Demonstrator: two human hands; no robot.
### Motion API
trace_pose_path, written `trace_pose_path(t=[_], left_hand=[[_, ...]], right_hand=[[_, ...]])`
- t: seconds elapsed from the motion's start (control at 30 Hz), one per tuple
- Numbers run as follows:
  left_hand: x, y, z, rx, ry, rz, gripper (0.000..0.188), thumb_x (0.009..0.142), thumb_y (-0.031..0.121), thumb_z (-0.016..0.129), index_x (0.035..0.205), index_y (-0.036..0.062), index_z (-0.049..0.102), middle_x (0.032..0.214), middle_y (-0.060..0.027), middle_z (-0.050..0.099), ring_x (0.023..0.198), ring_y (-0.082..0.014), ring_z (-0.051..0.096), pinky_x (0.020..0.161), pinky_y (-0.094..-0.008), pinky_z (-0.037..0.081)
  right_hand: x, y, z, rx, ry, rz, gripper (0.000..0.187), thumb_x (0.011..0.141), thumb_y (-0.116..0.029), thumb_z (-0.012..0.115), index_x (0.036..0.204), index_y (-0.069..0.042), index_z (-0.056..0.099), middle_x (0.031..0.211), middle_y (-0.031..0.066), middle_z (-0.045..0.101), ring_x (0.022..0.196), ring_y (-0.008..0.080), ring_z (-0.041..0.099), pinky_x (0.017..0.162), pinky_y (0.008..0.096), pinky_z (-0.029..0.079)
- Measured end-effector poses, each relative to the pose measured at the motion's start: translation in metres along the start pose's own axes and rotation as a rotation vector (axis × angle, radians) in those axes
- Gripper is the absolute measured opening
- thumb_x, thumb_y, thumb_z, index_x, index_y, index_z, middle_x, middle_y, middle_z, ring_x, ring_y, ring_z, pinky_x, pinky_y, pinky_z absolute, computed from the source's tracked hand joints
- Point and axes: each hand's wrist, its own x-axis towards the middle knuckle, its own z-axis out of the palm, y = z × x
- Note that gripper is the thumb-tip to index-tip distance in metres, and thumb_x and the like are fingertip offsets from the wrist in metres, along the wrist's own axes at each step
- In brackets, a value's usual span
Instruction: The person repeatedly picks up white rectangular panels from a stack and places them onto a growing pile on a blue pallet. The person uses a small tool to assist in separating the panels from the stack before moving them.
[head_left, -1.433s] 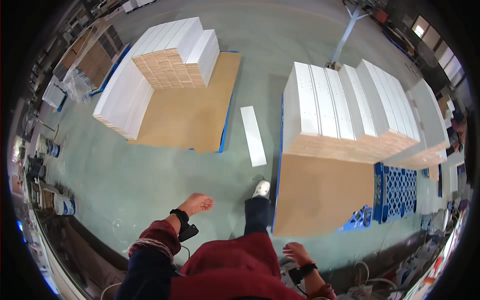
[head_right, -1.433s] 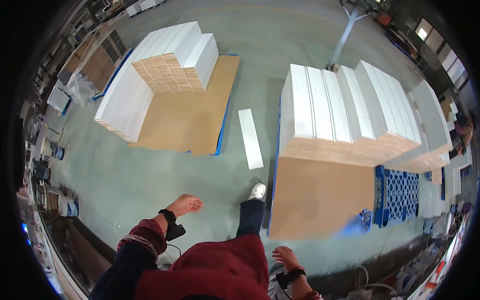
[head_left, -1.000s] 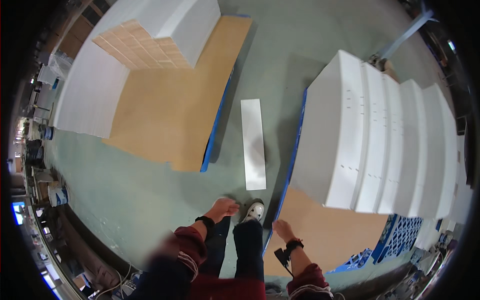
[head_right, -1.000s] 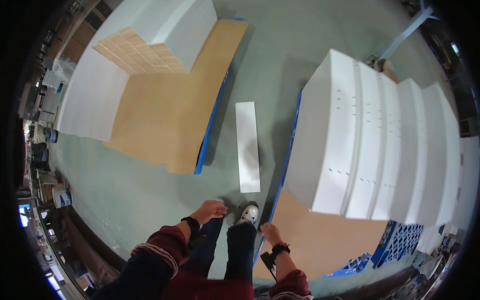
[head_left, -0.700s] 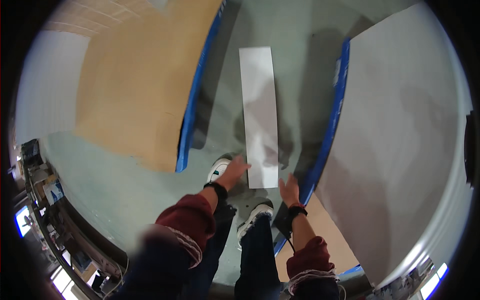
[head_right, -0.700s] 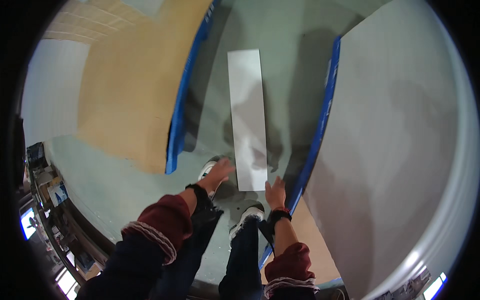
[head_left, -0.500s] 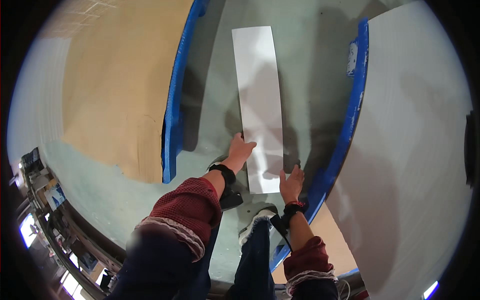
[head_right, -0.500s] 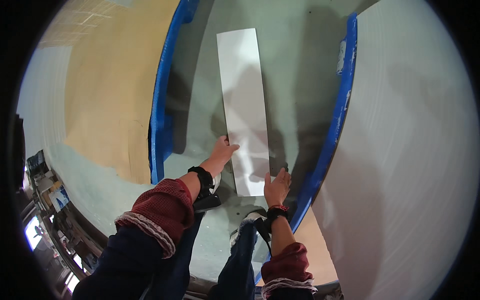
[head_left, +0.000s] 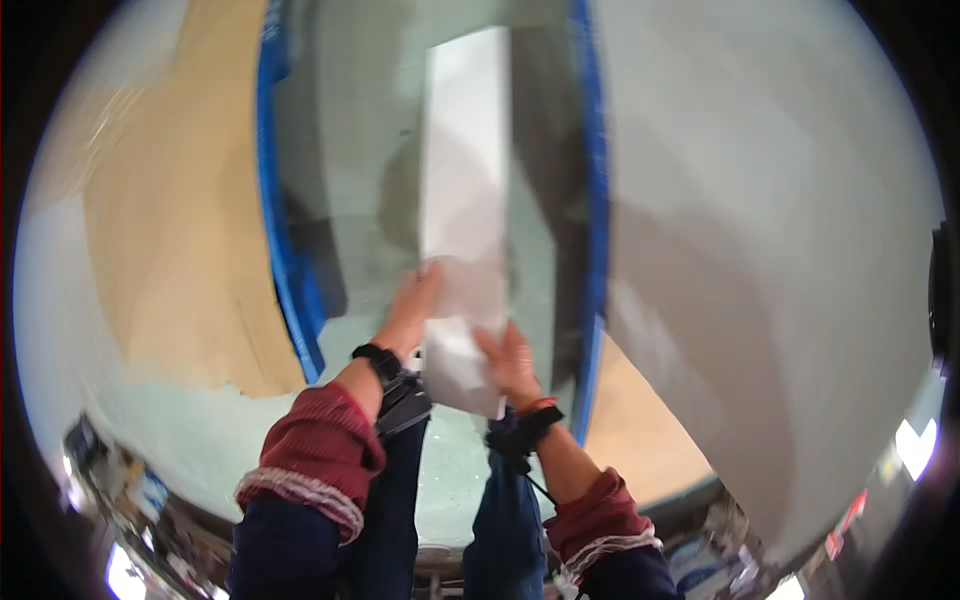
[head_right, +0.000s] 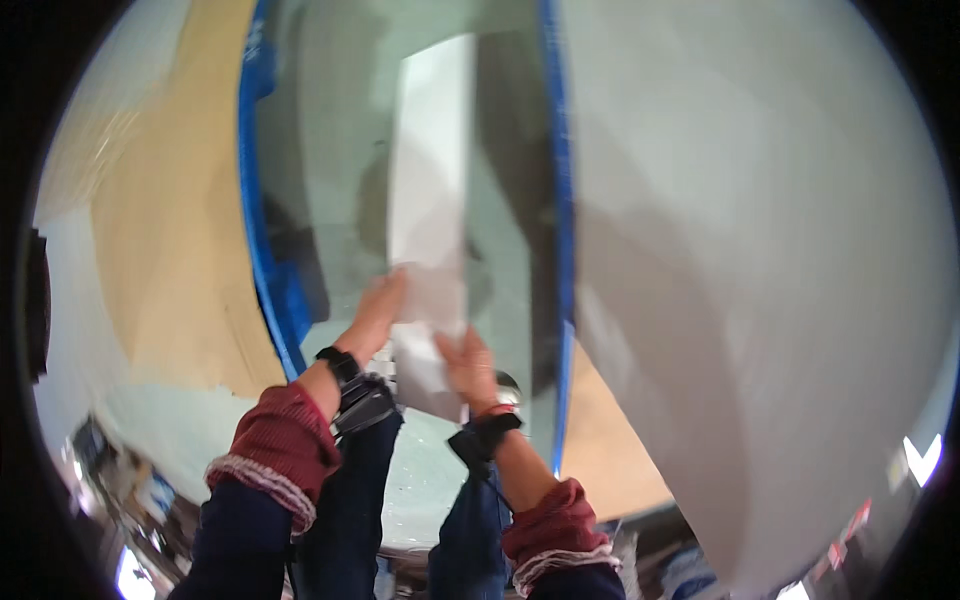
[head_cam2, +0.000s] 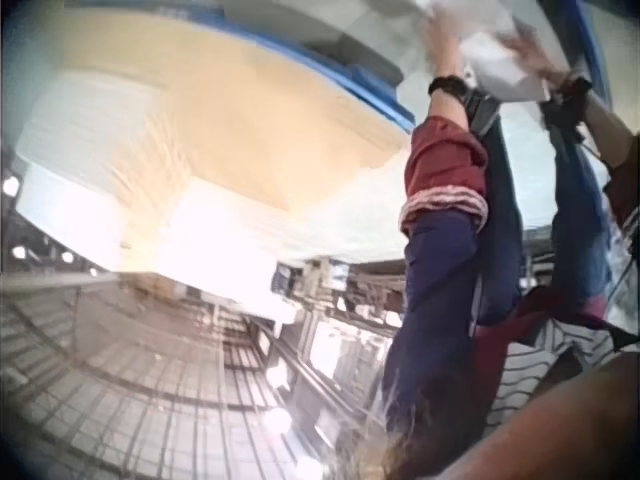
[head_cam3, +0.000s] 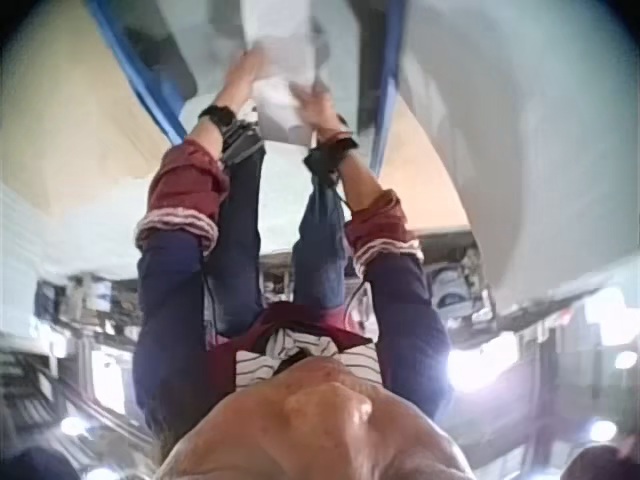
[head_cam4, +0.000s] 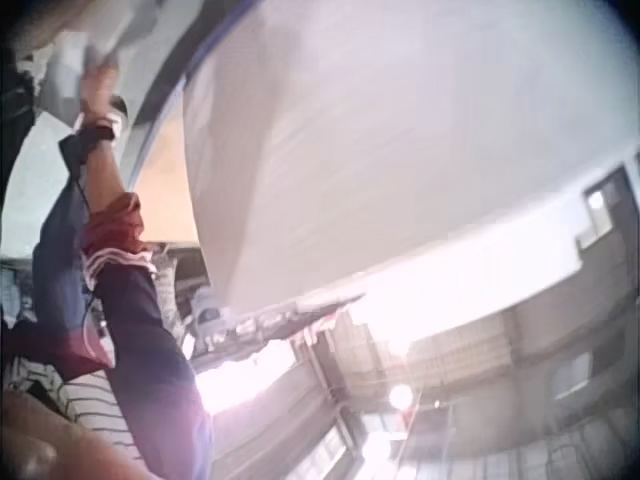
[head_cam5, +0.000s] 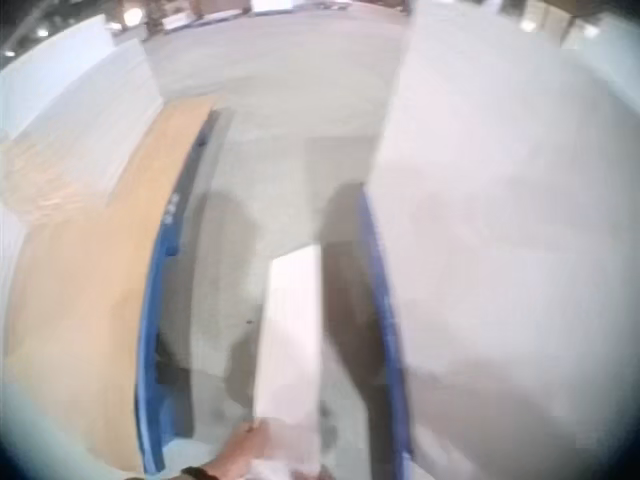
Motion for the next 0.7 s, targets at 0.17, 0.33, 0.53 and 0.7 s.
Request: trace_pose_path(t=[0.17,0.33,0.53,0.7], left_hand=[[-0.143,0.086,0.038,0.207,-0.139,-0.021,0.049,0.082,0.040,0.049,0.114,0.0052,0.037,0.105,-0.0074,0.048,0.095,-0.0172,0.050,0.072,-0.0325,0.044],[-0.263,0.114,0.060,0.071,-0.099,-0.168,0.051,0.076,0.024,0.059,0.116,0.0009,0.037,0.108,-0.0104,0.047,0.095,-0.0197,0.050,0.071,-0.0342,0.045],[-0.389,0.118,0.032,-0.030,-0.124,0.003,0.047,0.065,-0.004,0.047,0.111,-0.0043,0.041,0.106,-0.0136,0.049,0.098,-0.0264,0.049,0.084,-0.0373,0.041],[-0.468,0.170,0.024,-0.102,-0.199,0.048,0.045,0.070,0.000,0.046,0.114,-0.0026,0.040,0.108,-0.0127,0.048,0.102,-0.0280,0.048,0.087,-0.0399,0.040]], right_hand=[[-0.094,-0.100,0.014,-0.460,0.117,0.035,0.019,0.077,-0.016,0.051,0.087,-0.002,0.043,0.069,0.0244,0.053,0.069,0.0425,0.052,0.056,0.0469,0.041],[-0.232,-0.159,0.030,-0.743,0.148,-0.206,0.014,0.075,-0.006,0.046,0.088,-0.001,0.042,0.072,0.0158,0.052,0.065,0.0323,0.055,0.056,0.0408,0.045],[-0.361,-0.206,0.040,-0.966,0.162,-0.459,0.035,0.071,-0.013,0.050,0.103,-0.001,0.042,0.106,0.0157,0.045,0.100,0.0282,0.046,0.073,0.0354,0.042],[-0.428,-0.247,0.014,-0.653,0.090,-0.626,0.043,0.071,-0.020,0.060,0.109,-0.007,0.044,0.116,0.0155,0.043,0.111,0.0300,0.040,0.083,0.0407,0.038]])
